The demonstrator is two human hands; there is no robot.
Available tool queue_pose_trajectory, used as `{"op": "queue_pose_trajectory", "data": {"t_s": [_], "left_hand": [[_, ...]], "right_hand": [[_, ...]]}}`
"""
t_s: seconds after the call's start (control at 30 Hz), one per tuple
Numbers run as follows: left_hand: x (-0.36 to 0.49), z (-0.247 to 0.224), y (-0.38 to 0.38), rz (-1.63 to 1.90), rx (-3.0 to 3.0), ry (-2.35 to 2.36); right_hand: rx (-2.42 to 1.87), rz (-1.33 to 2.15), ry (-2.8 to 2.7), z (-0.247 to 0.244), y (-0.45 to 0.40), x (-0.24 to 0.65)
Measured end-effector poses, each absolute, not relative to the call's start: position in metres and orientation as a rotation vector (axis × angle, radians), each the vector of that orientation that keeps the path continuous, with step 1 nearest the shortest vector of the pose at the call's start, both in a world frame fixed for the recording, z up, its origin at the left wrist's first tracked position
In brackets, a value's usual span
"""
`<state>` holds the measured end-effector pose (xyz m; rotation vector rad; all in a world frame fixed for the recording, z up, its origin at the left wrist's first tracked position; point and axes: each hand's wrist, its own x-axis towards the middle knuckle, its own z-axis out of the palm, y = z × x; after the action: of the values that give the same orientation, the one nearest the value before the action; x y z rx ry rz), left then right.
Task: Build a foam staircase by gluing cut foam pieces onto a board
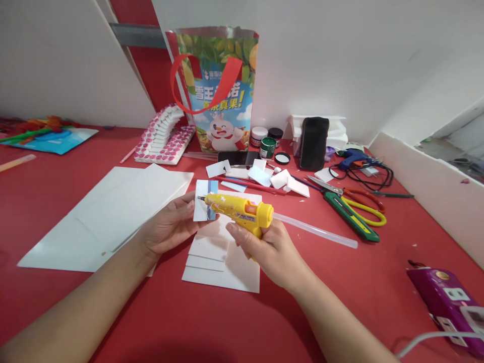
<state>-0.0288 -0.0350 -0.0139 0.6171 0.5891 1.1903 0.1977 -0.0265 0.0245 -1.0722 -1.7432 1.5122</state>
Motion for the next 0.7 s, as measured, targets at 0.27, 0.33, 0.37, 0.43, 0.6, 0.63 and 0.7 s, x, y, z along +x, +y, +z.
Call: {"op": "queue_pose_trajectory", "data": {"t_s": [0.27, 0.33, 0.37, 0.43, 0.6, 0.63, 0.7], "left_hand": [[-0.0304, -0.0171, -0.0339, 1.218, 0.603, 0.586], [-0.0304, -0.0169, -0.0340, 1.228, 0.592, 0.592], [-0.0304, -0.0167, -0.0340, 1.230, 0.587, 0.588], [-0.0303, -0.0163, -0.0339, 1.223, 0.582, 0.567], [-0.0308, -0.0169, -0.0327, 1.218, 0.579, 0.535], [-0.0309, -0.0171, -0.0324, 1.223, 0.580, 0.528], [-0.0311, -0.0177, -0.0319, 1.233, 0.586, 0.517]], "right_hand": [[-1.051, 1.522, -1.764, 0.0241, -0.0273, 0.1971], [-1.062, 1.520, -1.767, 0.0240, -0.0278, 0.1976], [-1.067, 1.522, -1.769, 0.0238, -0.0280, 0.1978], [-1.077, 1.529, -1.769, 0.0232, -0.0284, 0.1982], [-1.077, 1.550, -1.771, 0.0217, -0.0287, 0.1984], [-1.077, 1.555, -1.770, 0.0217, -0.0287, 0.1985], [-1.085, 1.565, -1.767, 0.0222, -0.0289, 0.1986]]}}
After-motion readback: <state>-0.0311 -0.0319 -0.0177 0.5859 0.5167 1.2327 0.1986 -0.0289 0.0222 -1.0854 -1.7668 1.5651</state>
